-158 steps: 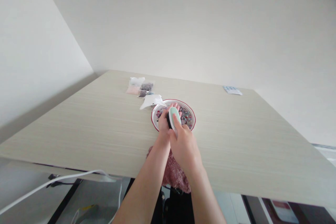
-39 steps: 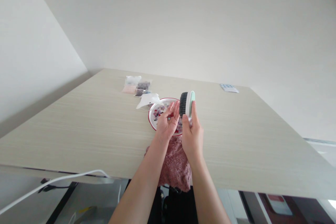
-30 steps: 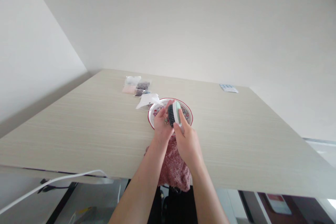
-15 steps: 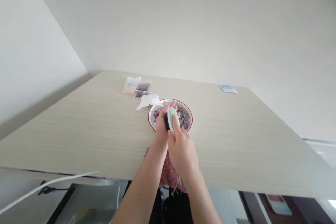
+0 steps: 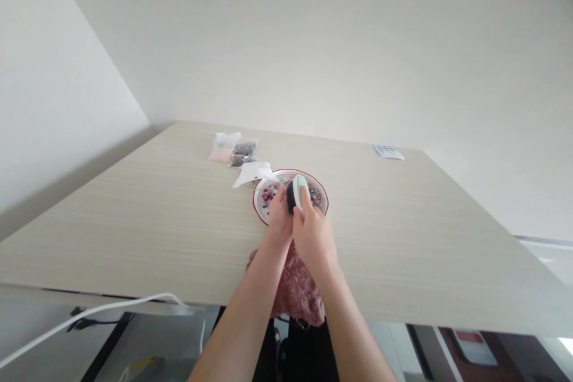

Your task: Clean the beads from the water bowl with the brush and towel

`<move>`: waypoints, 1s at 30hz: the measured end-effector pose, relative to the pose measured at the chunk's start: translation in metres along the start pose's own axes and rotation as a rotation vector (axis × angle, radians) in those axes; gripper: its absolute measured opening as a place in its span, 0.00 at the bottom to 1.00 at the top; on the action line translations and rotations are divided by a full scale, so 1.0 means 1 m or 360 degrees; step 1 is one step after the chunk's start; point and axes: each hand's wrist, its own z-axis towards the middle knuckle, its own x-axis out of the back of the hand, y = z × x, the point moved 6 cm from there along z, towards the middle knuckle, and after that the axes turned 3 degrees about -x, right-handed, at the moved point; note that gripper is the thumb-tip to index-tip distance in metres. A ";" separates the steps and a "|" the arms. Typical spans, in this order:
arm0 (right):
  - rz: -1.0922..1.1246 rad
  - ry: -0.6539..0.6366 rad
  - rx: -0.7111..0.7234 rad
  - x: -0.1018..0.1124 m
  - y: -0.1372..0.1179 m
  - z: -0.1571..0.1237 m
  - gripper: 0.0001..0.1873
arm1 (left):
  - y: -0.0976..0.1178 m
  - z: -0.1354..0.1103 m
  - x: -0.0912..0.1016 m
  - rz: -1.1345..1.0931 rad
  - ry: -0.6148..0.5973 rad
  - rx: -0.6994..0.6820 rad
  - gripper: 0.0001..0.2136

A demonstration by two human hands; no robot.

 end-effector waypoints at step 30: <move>-0.0023 0.0288 0.0031 0.001 0.013 0.030 0.27 | -0.005 -0.004 -0.005 -0.0187 -0.0065 0.0153 0.15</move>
